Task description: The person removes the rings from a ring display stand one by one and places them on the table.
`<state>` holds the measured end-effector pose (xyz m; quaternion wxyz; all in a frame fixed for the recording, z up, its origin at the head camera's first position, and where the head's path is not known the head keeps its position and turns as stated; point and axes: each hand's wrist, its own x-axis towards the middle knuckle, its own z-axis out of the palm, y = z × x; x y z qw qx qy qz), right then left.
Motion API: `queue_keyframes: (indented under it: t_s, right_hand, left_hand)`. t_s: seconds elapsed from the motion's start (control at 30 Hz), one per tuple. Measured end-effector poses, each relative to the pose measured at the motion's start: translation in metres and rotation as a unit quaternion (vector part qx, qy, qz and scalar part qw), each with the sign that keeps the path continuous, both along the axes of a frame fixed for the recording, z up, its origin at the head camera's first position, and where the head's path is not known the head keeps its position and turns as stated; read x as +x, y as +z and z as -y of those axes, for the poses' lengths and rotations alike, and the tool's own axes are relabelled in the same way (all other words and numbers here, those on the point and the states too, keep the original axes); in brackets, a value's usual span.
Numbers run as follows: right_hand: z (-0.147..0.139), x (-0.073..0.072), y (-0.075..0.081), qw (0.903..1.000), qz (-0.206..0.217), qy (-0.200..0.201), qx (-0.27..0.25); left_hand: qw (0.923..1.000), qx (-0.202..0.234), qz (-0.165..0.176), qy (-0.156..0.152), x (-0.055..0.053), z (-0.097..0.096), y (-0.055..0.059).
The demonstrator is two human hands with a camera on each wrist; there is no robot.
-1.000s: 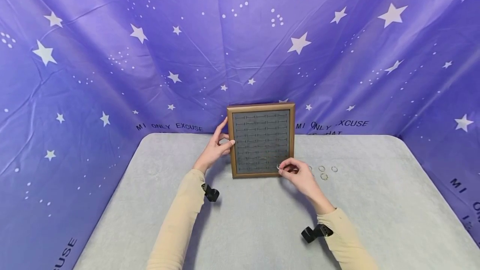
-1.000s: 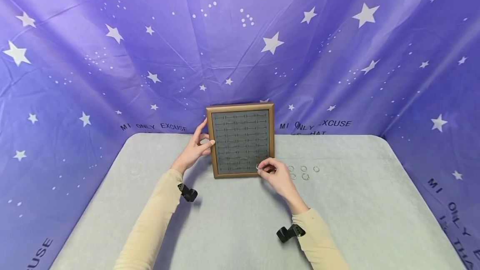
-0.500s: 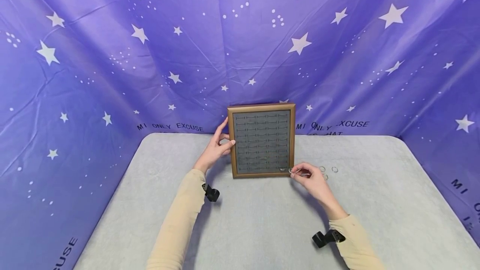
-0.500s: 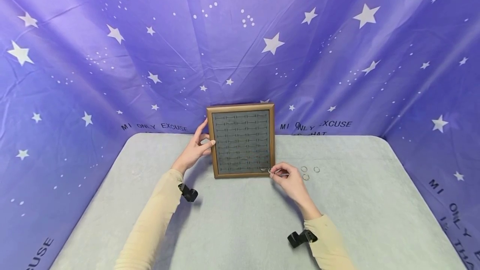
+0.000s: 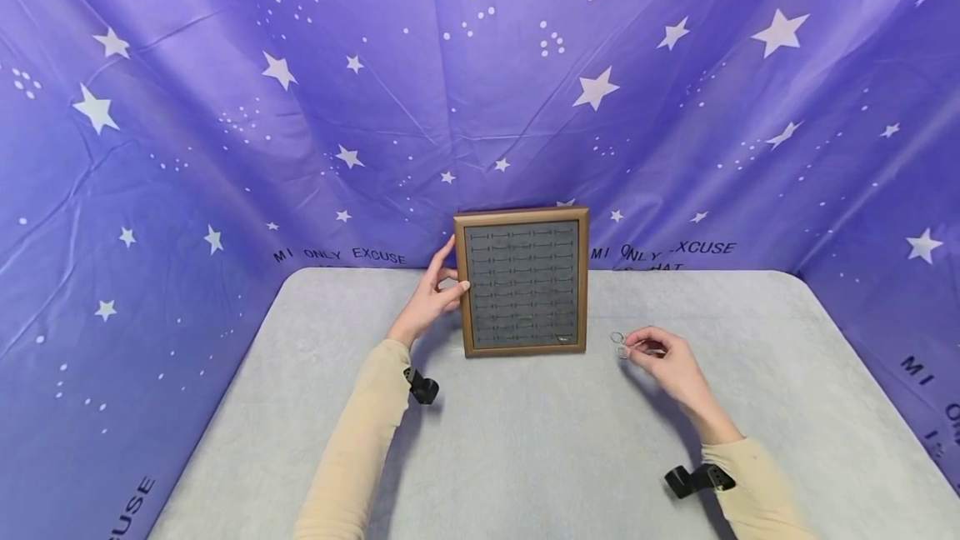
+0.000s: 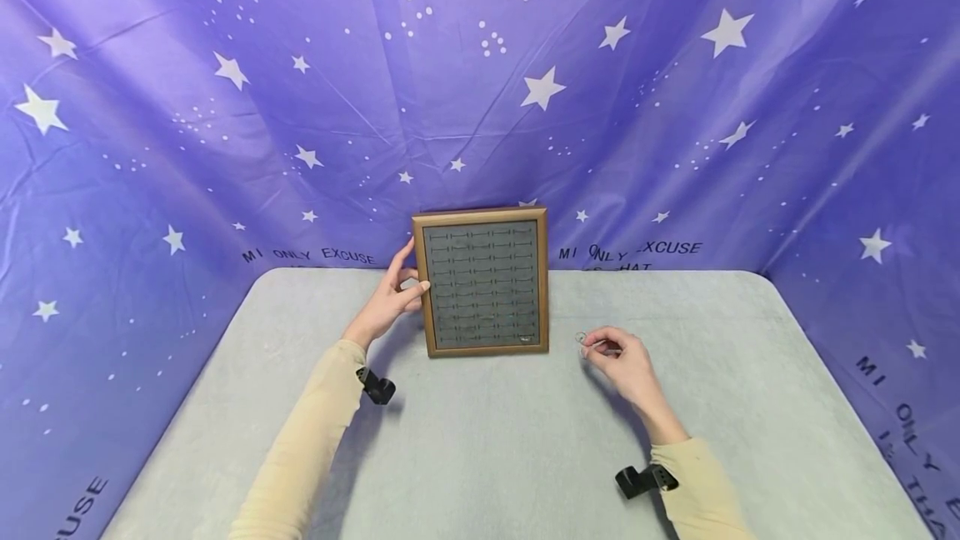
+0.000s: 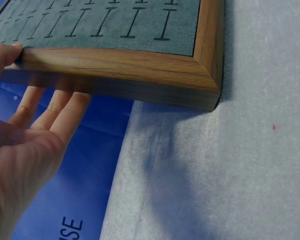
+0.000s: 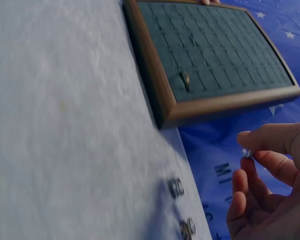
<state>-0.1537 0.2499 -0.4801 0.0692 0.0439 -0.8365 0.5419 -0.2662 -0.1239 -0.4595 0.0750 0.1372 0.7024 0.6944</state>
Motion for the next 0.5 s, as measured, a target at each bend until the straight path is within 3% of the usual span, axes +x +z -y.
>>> queue_keyframes:
  t_s: [0.5]
  right_hand:
    - [-0.036, 0.006, -0.009, 0.9985, -0.006, -0.018, 0.052]
  left_hand:
    - [1.0000, -0.003, -0.002, -0.002, -0.001, 0.001, 0.000]
